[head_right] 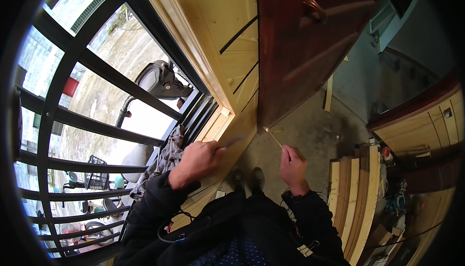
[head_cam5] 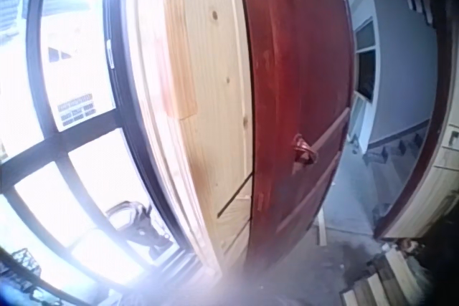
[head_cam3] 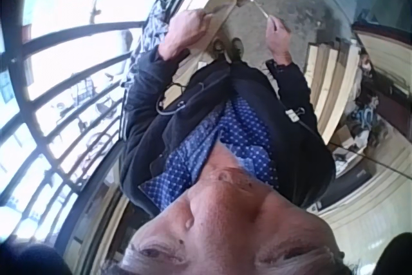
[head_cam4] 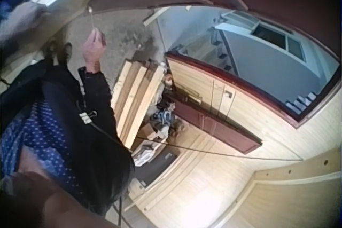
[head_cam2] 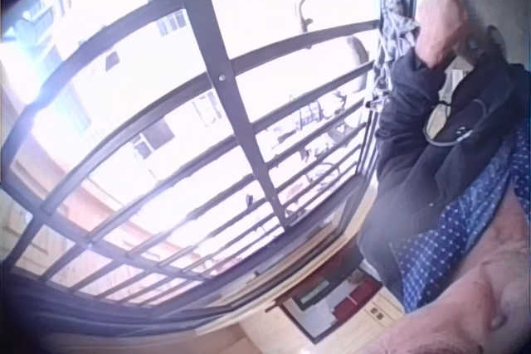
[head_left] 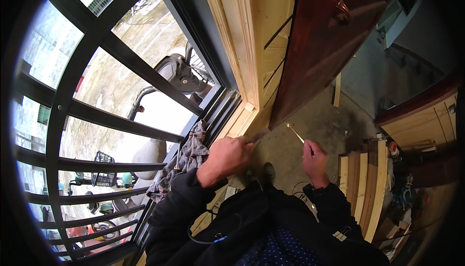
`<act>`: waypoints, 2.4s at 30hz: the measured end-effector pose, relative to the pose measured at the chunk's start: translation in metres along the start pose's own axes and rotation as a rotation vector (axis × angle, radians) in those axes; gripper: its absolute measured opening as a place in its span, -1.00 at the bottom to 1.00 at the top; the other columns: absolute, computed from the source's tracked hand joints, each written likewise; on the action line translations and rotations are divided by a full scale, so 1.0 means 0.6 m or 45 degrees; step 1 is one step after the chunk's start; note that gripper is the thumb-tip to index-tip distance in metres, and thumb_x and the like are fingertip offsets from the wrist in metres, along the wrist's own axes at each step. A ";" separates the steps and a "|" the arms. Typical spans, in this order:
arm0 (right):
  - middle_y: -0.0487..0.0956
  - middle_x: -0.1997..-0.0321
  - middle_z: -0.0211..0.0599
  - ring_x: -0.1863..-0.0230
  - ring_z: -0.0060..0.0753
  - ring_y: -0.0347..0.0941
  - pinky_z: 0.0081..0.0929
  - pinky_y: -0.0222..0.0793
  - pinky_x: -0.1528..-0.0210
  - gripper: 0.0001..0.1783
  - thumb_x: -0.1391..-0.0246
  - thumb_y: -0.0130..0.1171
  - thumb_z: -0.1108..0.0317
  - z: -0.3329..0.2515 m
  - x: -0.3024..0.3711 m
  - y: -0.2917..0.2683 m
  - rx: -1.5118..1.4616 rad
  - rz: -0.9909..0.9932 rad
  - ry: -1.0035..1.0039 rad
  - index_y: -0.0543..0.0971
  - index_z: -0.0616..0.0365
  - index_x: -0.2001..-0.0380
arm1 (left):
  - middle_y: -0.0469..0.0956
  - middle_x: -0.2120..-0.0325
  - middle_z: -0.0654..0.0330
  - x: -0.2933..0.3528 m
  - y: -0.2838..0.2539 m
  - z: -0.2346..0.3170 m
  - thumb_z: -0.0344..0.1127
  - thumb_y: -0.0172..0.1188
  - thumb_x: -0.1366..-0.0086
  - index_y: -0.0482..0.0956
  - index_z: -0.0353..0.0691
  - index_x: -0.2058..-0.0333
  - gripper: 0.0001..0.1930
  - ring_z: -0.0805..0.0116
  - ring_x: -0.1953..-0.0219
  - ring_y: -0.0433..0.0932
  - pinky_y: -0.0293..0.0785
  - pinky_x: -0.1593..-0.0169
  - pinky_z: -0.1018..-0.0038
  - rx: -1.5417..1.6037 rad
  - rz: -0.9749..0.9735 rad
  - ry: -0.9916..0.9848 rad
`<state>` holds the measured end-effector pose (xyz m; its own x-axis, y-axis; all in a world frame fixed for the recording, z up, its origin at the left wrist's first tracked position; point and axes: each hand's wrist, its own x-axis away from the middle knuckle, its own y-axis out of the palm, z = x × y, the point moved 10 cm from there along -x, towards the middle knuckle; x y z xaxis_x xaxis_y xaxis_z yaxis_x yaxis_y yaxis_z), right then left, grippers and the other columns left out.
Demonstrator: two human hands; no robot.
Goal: The person cleans the window sill with a cloth and screwdriver, then uses a wooden stick to apply a substance into the gap between the window frame and the sill. They repeatedly wipe and scrape the area with a cloth and a metal tool.
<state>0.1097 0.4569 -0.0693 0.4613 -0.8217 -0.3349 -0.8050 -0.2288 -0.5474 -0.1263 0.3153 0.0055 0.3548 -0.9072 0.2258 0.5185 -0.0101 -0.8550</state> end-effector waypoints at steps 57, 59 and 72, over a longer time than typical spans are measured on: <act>0.63 0.37 -0.21 0.45 -0.35 0.57 -0.47 0.48 0.40 -0.85 -0.23 0.27 0.57 -0.165 -0.050 0.066 -0.306 -0.091 -0.114 0.67 0.26 0.14 | 0.57 0.59 -0.19 -0.112 -0.059 -0.184 -0.19 0.06 -0.48 0.52 -0.29 0.50 -0.62 -0.25 0.45 0.62 0.55 0.30 -0.04 -0.273 0.296 -0.008; 0.63 0.36 -0.22 0.46 -0.42 0.57 -0.51 0.47 0.42 -0.85 -0.25 0.25 0.58 -0.185 -0.056 0.072 -0.308 -0.087 -0.172 0.67 0.28 0.12 | 0.57 0.59 -0.18 -0.111 -0.063 -0.180 -0.18 0.06 -0.49 0.52 -0.29 0.50 -0.62 -0.24 0.46 0.62 0.55 0.30 -0.04 -0.255 0.324 0.022; 0.61 0.29 -0.18 0.40 -0.18 0.59 -0.41 0.53 0.32 -0.79 -0.17 0.28 0.61 -0.312 -0.113 0.133 -0.007 0.005 -0.683 0.63 0.31 0.11 | 0.63 0.59 -0.10 -0.064 -0.082 -0.164 -0.23 0.05 -0.43 0.59 -0.25 0.51 -0.66 -0.10 0.50 0.67 0.56 0.38 0.06 -0.337 0.296 -0.058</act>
<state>-0.0560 0.3964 0.0534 0.5828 -0.4407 -0.6827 -0.8085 -0.2301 -0.5417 -0.2419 0.3095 -0.0069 0.4767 -0.8786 0.0266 0.2023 0.0802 -0.9760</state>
